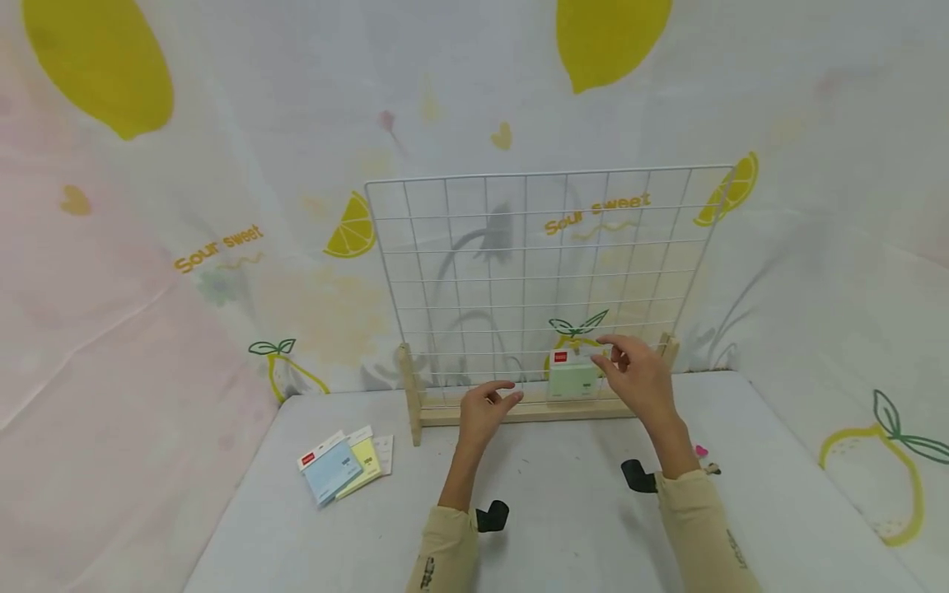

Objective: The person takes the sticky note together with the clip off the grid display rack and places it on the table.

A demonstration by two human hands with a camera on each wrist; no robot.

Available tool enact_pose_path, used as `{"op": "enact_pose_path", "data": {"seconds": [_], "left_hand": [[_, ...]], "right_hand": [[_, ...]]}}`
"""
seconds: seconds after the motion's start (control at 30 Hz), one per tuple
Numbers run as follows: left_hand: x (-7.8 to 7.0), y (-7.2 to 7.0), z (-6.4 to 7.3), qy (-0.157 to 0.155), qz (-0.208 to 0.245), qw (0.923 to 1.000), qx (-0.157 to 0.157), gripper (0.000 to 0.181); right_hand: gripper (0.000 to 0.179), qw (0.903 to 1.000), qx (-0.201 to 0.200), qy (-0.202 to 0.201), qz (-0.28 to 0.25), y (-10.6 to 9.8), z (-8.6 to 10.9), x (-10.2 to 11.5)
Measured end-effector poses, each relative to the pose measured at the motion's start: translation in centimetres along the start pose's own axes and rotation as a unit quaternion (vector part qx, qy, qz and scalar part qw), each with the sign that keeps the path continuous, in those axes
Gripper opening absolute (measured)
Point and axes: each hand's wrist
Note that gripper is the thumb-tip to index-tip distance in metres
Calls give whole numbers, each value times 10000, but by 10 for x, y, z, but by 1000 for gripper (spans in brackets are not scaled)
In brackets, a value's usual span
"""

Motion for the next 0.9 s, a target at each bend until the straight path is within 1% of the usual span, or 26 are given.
{"op": "enact_pose_path", "data": {"seconds": [0.1, 0.2, 0.4, 0.57, 0.67, 0.8, 0.9], "left_hand": [[-1, 12, -1, 57, 25, 9999, 102, 23], [-2, 22, -2, 136, 50, 9998, 99, 24], [-7, 35, -5, 247, 239, 9994, -3, 24], [-11, 43, -8, 243, 388, 9988, -181, 22], [-13, 47, -11, 146, 398, 9988, -254, 21], [-14, 54, -12, -74, 392, 9989, -262, 17], [-13, 60, -12, -114, 287, 9989, -360, 16]], "right_hand": [[28, 10000, -31, -74, 26, 2, -1, 1], [28, 9999, 26, -91, 51, 4, -2, 4], [30, 9998, 140, 30, 124, 5, -7, 9], [30, 9997, 240, -64, 63, 10, -13, 12], [29, 9994, 329, -74, 53, 12, -16, 12], [28, 9989, 468, -23, 23, 15, -17, 13], [29, 9979, 622, 51, 147, 17, -18, 14]]}}
Point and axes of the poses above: each hand's wrist, its own z-axis away from the middle knuckle, its own y-axis out of the palm, x = y × z, and after that the axes turned 5 degrees about -x, right-handed
